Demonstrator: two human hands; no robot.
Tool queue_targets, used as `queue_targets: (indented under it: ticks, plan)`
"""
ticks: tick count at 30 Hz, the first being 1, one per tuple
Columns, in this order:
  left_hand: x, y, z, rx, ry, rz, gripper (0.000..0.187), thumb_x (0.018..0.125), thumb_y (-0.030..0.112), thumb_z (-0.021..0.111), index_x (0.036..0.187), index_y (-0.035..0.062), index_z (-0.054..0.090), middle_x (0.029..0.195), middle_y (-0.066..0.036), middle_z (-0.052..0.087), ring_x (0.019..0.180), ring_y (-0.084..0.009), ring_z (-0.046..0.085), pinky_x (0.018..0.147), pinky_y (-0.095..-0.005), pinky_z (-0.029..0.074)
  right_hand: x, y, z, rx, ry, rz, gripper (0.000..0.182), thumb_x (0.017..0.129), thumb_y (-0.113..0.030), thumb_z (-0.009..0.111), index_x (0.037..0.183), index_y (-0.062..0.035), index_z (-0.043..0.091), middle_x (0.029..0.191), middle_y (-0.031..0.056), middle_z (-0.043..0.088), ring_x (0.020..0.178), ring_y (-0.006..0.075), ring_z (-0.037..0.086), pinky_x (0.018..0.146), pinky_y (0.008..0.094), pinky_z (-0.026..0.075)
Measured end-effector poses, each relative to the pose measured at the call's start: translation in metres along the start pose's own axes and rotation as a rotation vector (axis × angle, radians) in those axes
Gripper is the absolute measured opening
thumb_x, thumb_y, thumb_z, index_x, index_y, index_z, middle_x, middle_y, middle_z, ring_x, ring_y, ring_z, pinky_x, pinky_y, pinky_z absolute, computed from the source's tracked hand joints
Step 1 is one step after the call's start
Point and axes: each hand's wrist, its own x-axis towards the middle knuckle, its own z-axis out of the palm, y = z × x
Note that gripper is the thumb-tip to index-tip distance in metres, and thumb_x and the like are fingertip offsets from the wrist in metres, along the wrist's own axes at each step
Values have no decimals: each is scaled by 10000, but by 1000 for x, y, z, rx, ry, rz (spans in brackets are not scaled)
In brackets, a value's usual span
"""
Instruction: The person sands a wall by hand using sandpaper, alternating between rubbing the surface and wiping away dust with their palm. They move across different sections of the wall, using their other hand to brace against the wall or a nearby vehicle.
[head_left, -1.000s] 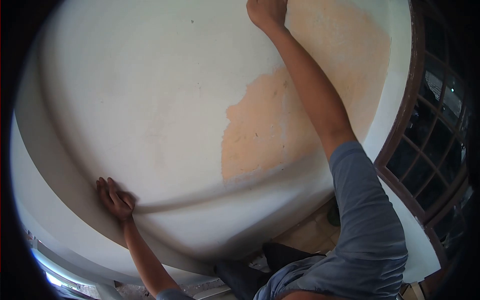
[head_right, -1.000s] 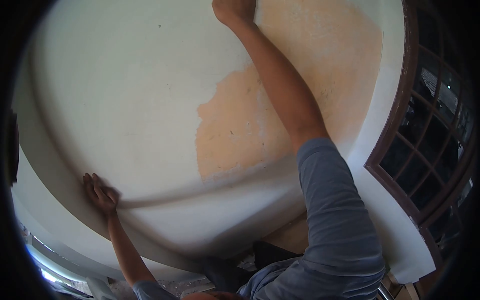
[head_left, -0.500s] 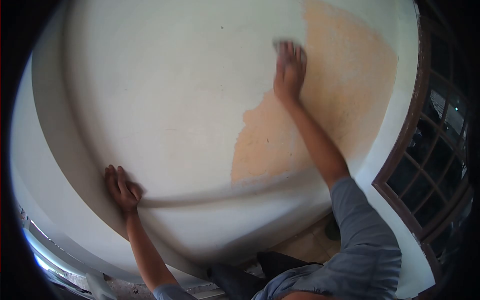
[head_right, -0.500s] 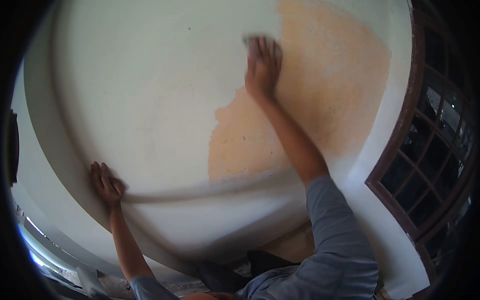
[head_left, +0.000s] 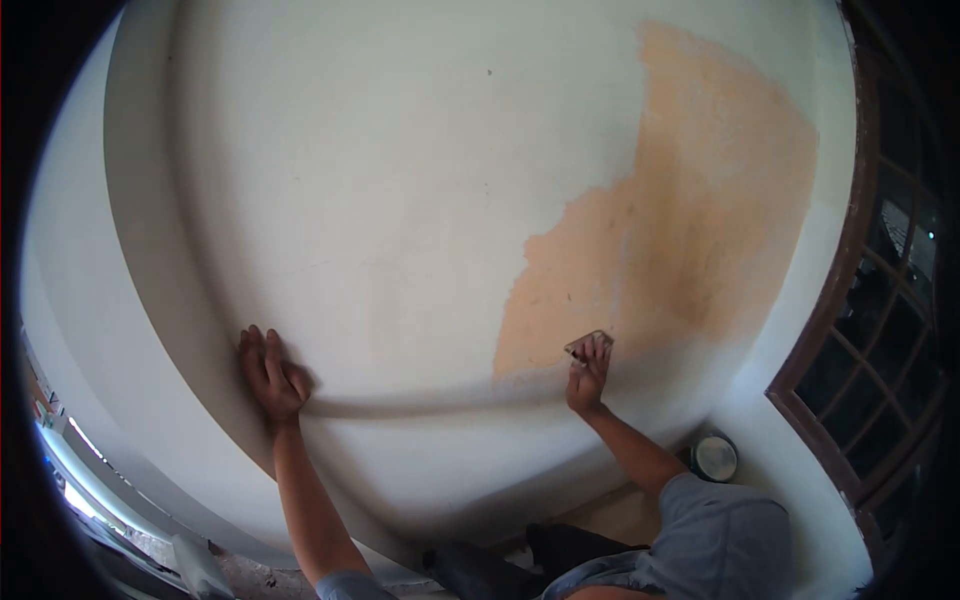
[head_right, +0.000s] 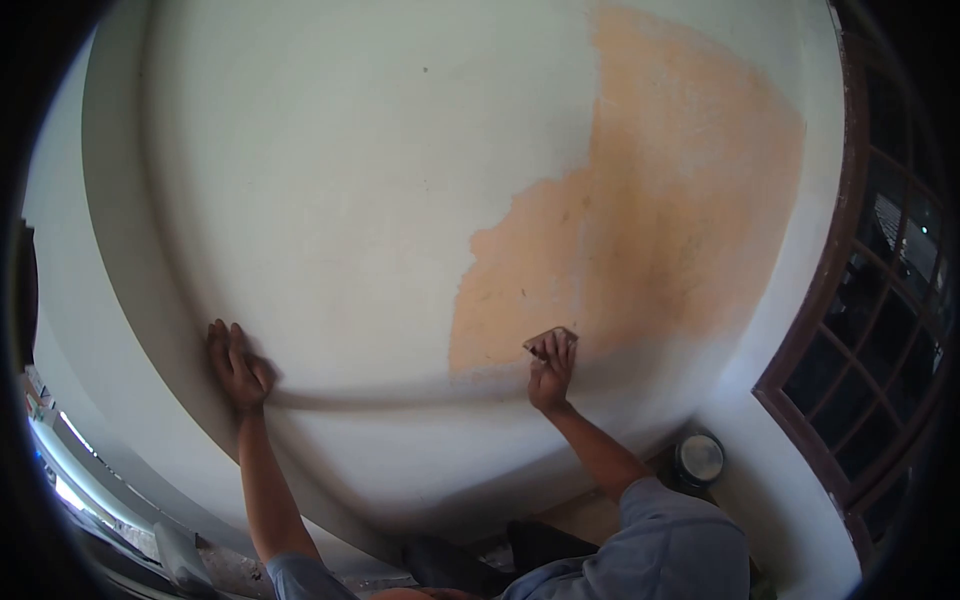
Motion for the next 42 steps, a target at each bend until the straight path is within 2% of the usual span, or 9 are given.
queue_targets:
  ticks: [10,13,18,20,27,29,33,38,42]
  plan:
    - [5,4,0,-11,38,35,536,821,73,363,1332,-6,507,1359,-285,456,1249,-482,452,1049,-558,389,496,-67,-44,-299,349,-102,444,1026,-260,368,1355,13,484,1466,157,425,1376,324,343,1148,472,234]
    - [6,4,-4,-21,44,37,537,817,65,371,1331,-13,505,1356,-284,460,1247,-481,454,1047,-557,391,408,-54,-36,-170,317,-212,405,979,-224,460,1352,-73,514,1421,166,475,1322,398,392,1106,552,232]
    - [2,5,-1,-17,7,-11,526,817,60,381,1320,-24,509,1354,-278,464,1250,-471,453,1049,-546,389,16,-20,7,-195,-77,-125,327,969,-247,451,1125,-33,642,1299,177,554,1284,381,446,1084,581,267]
    - [12,-1,0,-4,52,25,527,815,56,377,1319,-19,511,1356,-277,463,1252,-471,448,1055,-545,382,-62,9,23,-98,-190,-42,385,977,-201,412,1238,28,578,1406,218,467,1383,430,316,1106,657,142]
    - [6,8,-3,-31,20,24,526,813,39,375,1316,-16,515,1350,-275,463,1255,-472,443,1057,-549,380,371,-76,-13,-236,445,-273,362,939,-213,526,1199,32,587,1304,218,549,1208,425,479,1078,520,269]
    - [8,6,-4,-8,28,41,522,811,24,375,1312,-21,516,1350,-277,463,1248,-472,451,1048,-545,394,423,-110,-17,-209,314,-132,397,979,-229,455,1271,27,535,1387,184,484,1290,372,401,1111,489,247]
    - [12,8,-4,-29,41,46,520,811,22,375,1309,-24,519,1349,-277,464,1240,-473,459,1044,-539,401,340,-115,-1,-251,409,-172,354,927,-178,543,1216,22,583,1332,216,534,1258,380,475,1096,531,263]
    - [6,6,-4,-29,28,30,517,812,39,386,1307,-18,525,1348,-276,465,1237,-477,462,1045,-536,401,-7,-101,45,-141,-17,-104,279,923,-167,532,1127,-30,664,1240,135,614,1255,315,496,1077,576,265]
    - [5,5,-1,-20,45,18,529,795,41,408,1307,-7,529,1342,-277,474,1232,-474,464,1025,-543,411,112,-110,28,-155,-19,-327,322,933,-220,533,1169,-40,657,1232,112,627,1243,294,515,1096,544,246]
